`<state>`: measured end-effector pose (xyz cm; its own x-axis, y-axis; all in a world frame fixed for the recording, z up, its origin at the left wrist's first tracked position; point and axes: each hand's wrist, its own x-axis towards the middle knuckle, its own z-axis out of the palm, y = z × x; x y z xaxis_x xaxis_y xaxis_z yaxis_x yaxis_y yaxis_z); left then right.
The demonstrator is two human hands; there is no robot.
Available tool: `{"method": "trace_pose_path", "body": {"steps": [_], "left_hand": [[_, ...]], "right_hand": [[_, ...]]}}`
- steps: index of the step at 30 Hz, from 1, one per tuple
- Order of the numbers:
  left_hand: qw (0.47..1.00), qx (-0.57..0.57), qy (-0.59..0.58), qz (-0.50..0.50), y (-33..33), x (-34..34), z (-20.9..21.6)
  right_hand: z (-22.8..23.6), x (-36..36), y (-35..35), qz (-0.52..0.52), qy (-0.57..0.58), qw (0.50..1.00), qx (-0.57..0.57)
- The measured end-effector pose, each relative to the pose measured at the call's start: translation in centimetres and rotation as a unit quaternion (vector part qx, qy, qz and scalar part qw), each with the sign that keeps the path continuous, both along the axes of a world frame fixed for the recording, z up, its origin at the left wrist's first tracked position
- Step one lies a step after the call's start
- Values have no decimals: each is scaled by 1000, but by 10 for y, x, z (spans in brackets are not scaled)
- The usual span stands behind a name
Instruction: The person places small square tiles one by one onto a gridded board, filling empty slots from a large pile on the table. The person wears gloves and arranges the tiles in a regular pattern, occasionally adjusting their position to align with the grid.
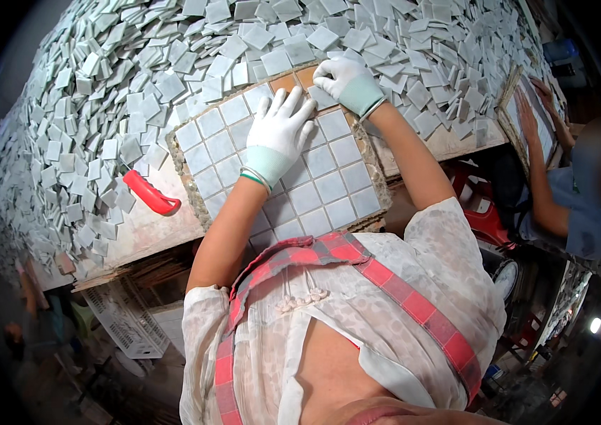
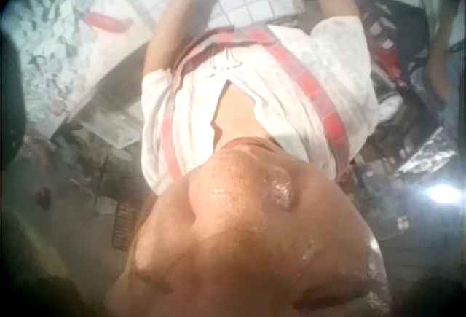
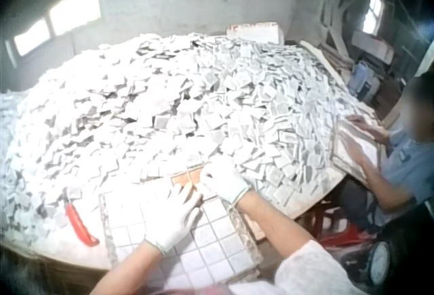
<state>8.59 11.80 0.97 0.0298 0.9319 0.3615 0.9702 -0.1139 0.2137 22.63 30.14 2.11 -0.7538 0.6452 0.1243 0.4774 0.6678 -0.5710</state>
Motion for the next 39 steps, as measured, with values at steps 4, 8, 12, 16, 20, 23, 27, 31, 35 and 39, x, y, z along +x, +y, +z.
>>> {"method": "trace_pose_path", "body": {"steps": [4,8,12,16,20,23,27,31,35,39], "left_hand": [[999,-8,-47,13,3,0,-5],[996,20,-83,15,2,-2,-8],[999,8,-36,27,2,2,-5],[999,-12,-22,20,2,0,-5],[999,-21,-22,28,3,2,-4],[999,-35,-29,29,3,0,-4],[999,-39,-19,29,4,2,-3],[999,-38,-2,24,4,2,2],[998,-50,19,-38,5,2,1],[997,-28,40,-59,4,-1,4]], "right_hand": [[0,13,-8,76,42,995,45],[3,29,-12,86,68,994,30],[-1,23,-28,58,96,991,-76],[3,9,-32,-4,112,956,-270],[-1,29,-22,-90,-26,995,-27],[5,30,-31,-109,-120,987,18],[-5,38,-27,-79,-53,995,17],[-3,45,-32,-52,-66,994,76],[2,46,-35,-68,-26,995,63],[-7,38,-48,-51,71,988,125]]}}
